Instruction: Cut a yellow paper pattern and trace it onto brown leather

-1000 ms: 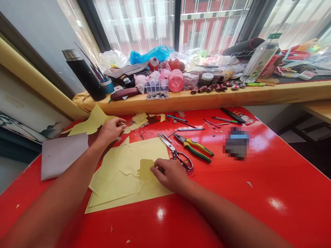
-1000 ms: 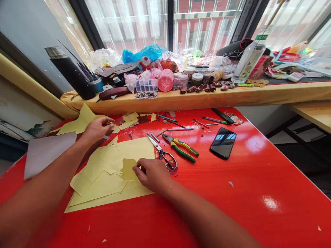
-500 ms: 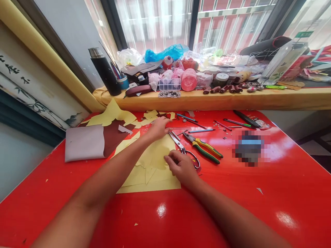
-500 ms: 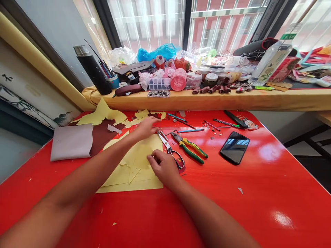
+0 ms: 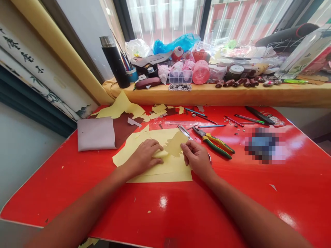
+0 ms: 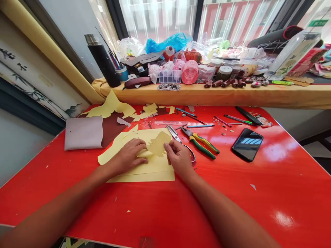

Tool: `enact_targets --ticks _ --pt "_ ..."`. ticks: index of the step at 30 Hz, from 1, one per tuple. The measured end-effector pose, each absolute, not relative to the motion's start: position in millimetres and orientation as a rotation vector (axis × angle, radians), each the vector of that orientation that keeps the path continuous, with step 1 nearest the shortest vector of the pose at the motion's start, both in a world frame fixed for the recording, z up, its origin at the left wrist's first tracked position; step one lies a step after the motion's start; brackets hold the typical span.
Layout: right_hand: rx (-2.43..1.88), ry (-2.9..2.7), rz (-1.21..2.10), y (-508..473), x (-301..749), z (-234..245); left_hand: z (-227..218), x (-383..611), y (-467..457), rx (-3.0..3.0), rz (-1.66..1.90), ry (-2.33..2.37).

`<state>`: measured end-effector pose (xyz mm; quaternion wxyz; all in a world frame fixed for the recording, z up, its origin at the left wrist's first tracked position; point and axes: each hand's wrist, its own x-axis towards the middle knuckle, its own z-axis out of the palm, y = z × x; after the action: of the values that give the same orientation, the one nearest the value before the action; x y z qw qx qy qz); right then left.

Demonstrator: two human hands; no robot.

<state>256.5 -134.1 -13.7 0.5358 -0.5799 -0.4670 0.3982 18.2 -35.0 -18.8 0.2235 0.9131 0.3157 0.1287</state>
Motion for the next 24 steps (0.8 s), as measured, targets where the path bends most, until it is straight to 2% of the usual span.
enact_targets --ticks 6,11,17,21,24 --pt "-1.372 -1.125 0.932 -133 257 -17 -23 22 -31 2.354 0.487 0.908" --pt "-1.355 -1.126 0.945 -133 256 -17 -3 4 -31 2.016 0.572 0.966" --pt "-1.352 -1.101 0.965 -133 258 -15 -8 -19 -50 2.283 0.466 0.823" --pt "-1.353 -1.104 0.974 -133 258 -16 -17 -23 -66 2.308 0.647 0.951" --pt "-1.360 -1.120 0.984 -134 258 -16 -4 -26 -70 2.093 0.871 1.185"
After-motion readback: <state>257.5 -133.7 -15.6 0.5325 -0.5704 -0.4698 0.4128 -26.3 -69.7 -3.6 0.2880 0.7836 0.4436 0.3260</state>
